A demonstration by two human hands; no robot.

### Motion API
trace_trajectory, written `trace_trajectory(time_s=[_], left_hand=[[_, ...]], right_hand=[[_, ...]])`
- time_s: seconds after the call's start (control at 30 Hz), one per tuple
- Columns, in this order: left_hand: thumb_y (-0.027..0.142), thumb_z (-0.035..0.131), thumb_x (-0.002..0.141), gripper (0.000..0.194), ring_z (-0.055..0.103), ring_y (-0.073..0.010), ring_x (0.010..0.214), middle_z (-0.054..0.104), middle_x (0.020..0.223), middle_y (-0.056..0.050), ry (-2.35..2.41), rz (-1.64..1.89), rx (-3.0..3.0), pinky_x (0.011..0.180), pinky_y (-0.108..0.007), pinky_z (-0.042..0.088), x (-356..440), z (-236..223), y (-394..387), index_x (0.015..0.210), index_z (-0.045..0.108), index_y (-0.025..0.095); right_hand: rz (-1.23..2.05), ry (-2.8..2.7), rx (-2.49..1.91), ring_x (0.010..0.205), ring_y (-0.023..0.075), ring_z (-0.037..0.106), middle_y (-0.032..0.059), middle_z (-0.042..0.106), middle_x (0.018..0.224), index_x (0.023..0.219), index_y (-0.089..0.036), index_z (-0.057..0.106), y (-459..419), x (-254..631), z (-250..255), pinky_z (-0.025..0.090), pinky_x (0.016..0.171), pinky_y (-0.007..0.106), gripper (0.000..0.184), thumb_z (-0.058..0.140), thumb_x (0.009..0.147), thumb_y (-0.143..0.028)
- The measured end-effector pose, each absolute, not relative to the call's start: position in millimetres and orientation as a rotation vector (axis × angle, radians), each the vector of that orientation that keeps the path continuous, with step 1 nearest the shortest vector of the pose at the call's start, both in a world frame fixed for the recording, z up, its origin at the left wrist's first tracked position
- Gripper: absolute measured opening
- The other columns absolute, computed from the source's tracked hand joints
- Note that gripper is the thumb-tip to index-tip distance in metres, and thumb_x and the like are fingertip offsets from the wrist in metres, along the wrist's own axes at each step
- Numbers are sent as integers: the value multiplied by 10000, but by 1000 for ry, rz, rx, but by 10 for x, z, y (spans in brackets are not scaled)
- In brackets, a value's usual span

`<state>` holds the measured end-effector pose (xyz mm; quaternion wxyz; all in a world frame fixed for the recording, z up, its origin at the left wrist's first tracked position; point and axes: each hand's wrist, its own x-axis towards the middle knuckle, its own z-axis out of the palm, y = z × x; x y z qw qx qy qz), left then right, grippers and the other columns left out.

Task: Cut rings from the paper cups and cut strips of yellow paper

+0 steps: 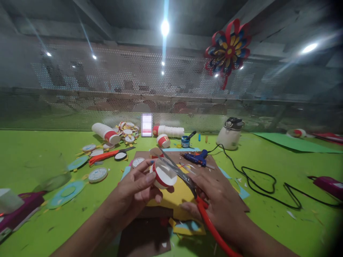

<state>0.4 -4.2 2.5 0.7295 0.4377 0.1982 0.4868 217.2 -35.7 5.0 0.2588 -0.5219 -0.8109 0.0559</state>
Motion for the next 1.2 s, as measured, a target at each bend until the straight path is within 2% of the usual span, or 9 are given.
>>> trace_trajectory(time_s=[0.1, 0.23, 0.33, 0.43, 0.53, 0.67, 0.9, 1.2], left_hand=[[234, 653, 795, 295, 675, -192, 752, 674, 876, -78, 413, 1053, 987, 504, -192, 492, 4, 62, -49, 1080, 622, 166], [273, 636, 806, 310, 667, -200, 763, 682, 898, -98, 460, 1030, 944, 539, -221, 506, 2, 136, -61, 1090, 624, 151], [266, 645, 795, 301, 671, -210, 792, 691, 957, -113, 481, 1046, 906, 591, -244, 519, -4, 165, -65, 1069, 647, 143], [248, 639, 801, 241, 673, -196, 769, 699, 939, -98, 470, 1042, 898, 585, -236, 515, -5, 158, -68, 1018, 675, 150], [255, 630, 811, 239, 664, -184, 739, 699, 892, -88, 443, 989, 912, 561, -227, 514, 7, 141, -76, 1018, 683, 147], [243, 641, 800, 242, 642, -152, 667, 696, 842, -77, 414, 990, 916, 500, -196, 500, 21, 150, -89, 1013, 693, 140], [260, 612, 819, 202, 647, -168, 643, 698, 730, -83, 446, 1012, 903, 436, -177, 474, 5, 127, -95, 946, 708, 135], [263, 616, 816, 161, 672, -182, 651, 685, 729, -58, 420, 1013, 858, 397, -173, 472, -16, 119, -76, 873, 696, 135]], right_hand=[[145, -2197, -1416, 1118, 334, 566, 153, 656, 1142, 1206, -176, 581, -359, 2175, 47, 429, 953, 548, 513, 605, 809, -500], [57, -2224, -1384, 1030, 330, 622, 140, 697, 1056, 1202, -185, 591, -361, 2179, 44, 436, 934, 554, 500, 600, 816, -502], [31, -2224, -1360, 990, 328, 642, 137, 697, 1077, 1147, -191, 626, -359, 2180, 48, 447, 929, 542, 468, 636, 790, -492], [73, -2228, -1382, 926, 323, 663, 139, 688, 1109, 1182, -191, 607, -350, 2179, 45, 480, 883, 541, 520, 635, 779, -518], [89, -2228, -1431, 1007, 348, 635, 167, 650, 1181, 1241, -170, 566, -340, 2182, 23, 505, 841, 547, 601, 607, 779, -551], [141, -2208, -1457, 1151, 349, 558, 175, 623, 1224, 1288, -156, 523, -340, 2200, -15, 481, 891, 553, 635, 603, 784, -534], [213, -2181, -1466, 1091, 345, 592, 171, 639, 1176, 1239, -143, 561, -370, 2203, -10, 482, 883, 562, 583, 632, 775, -489], [223, -2180, -1442, 998, 333, 635, 105, 683, 1113, 1152, -224, 603, -366, 2180, 33, 489, 830, 558, 485, 666, 758, -500]])
